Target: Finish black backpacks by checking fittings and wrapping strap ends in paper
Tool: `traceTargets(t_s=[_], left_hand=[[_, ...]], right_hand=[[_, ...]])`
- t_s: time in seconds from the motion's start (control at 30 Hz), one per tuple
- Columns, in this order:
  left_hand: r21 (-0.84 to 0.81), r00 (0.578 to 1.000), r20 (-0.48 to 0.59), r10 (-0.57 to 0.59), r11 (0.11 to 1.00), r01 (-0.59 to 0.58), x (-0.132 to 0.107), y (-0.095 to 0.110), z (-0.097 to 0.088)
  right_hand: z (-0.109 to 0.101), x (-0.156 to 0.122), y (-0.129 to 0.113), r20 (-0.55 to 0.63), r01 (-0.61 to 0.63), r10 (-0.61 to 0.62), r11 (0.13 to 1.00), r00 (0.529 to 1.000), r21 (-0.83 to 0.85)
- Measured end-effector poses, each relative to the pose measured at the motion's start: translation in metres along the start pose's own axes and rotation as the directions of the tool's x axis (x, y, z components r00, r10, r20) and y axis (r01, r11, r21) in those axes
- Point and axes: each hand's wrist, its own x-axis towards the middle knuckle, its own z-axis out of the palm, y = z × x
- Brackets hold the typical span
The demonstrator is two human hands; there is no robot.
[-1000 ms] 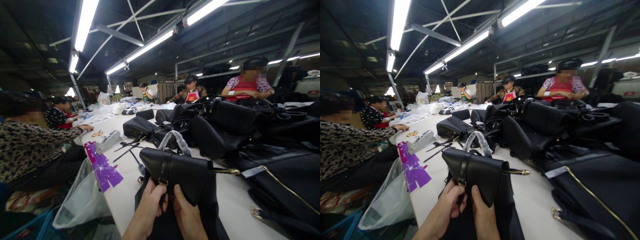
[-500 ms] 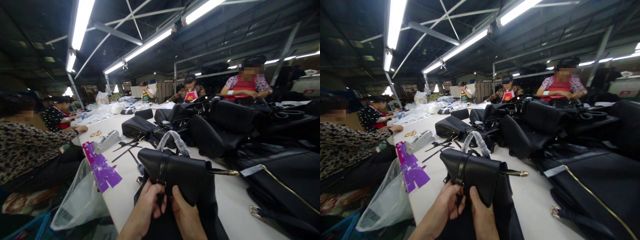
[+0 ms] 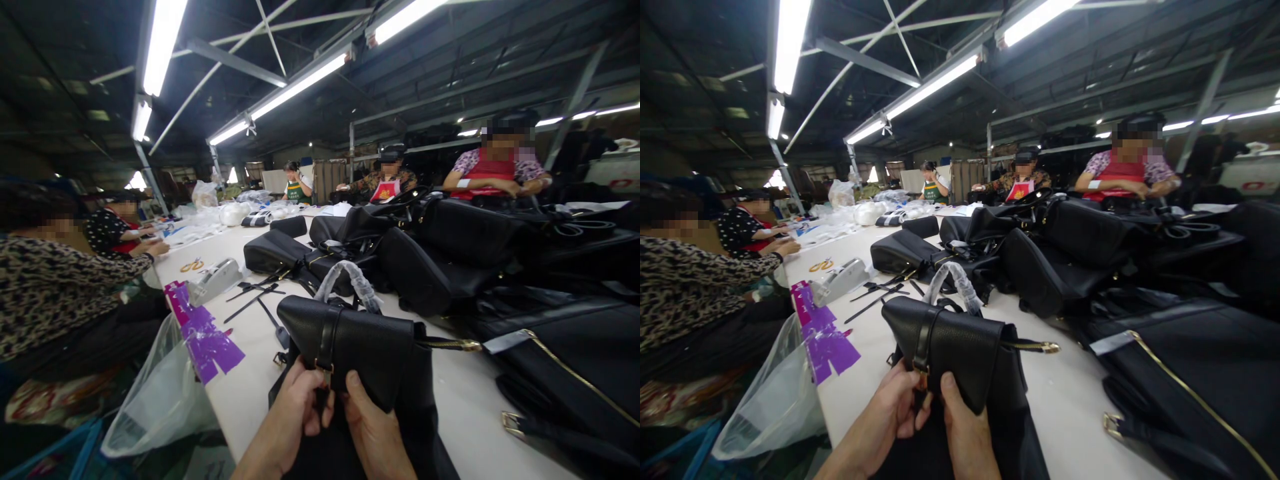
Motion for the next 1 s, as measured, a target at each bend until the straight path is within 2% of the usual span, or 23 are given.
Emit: traceTargets(t_s=[0.27, 0.33, 0.4, 0.43, 0.47, 0.53, 0.6, 0.63, 0.67, 0.7, 0.83, 1.0], left_hand=[[0.005, 0.999, 0.041, 0.016, 1.000, -0.016, -0.003, -0.002, -0.001], [0.175, 1.000, -0.004, 0.001, 0.985, -0.001, -0.007, -0.001, -0.005], [0.481, 0.988, -0.104, 0.111, 0.876, -0.048, -0.014, 0.005, -0.011], [0.627, 0.966, -0.141, 0.217, 0.775, -0.083, -0.019, 0.010, -0.013], [0.736, 0.927, -0.157, 0.342, 0.666, -0.121, -0.024, 0.015, -0.015], [0.834, 0.814, -0.168, 0.556, 0.521, -0.184, -0.032, 0.023, -0.017], [0.847, 0.707, -0.194, 0.680, 0.479, -0.228, -0.034, 0.027, -0.015], [0.846, 0.675, -0.200, 0.710, 0.473, -0.246, -0.033, 0.027, -0.012], [0.844, 0.662, -0.199, 0.722, 0.470, -0.258, -0.032, 0.026, -0.009], [0.843, 0.669, -0.189, 0.719, 0.468, -0.264, -0.030, 0.025, -0.006], [0.832, 0.739, -0.154, 0.656, 0.489, -0.262, -0.023, 0.024, 0.006], [0.775, 0.846, -0.165, 0.507, 0.597, -0.207, -0.018, 0.032, 0.007]], right_hand=[[0.000, 0.003, 0.002, 0.065, 0.005, -0.006, 1.000, 0.998, 0.001], [0.006, 0.000, -0.003, 0.073, 0.001, -0.003, 1.000, 0.997, 0.023], [0.013, -0.003, -0.010, 0.049, 0.005, -0.007, 0.999, 0.999, 0.033], [0.015, -0.005, -0.013, 0.032, 0.012, -0.013, 0.999, 0.999, 0.034], [0.018, -0.007, -0.016, 0.017, 0.021, -0.022, 0.999, 1.000, 0.032], [0.020, -0.009, -0.020, 0.003, 0.031, -0.031, 0.999, 1.000, 0.017], [0.019, -0.010, -0.021, -0.001, 0.035, -0.035, 0.999, 0.999, -0.014], [0.018, -0.010, -0.020, -0.001, 0.041, -0.041, 0.999, 0.999, -0.034], [0.017, -0.010, -0.019, 0.001, 0.048, -0.048, 0.997, 0.999, -0.053], [0.015, -0.009, -0.018, 0.008, 0.056, -0.056, 0.996, 0.998, -0.070], [0.008, -0.006, -0.013, 0.044, 0.101, -0.096, 0.985, 0.994, -0.140], [0.004, -0.002, -0.013, 0.031, 0.120, -0.116, 0.973, 0.993, -0.198]])
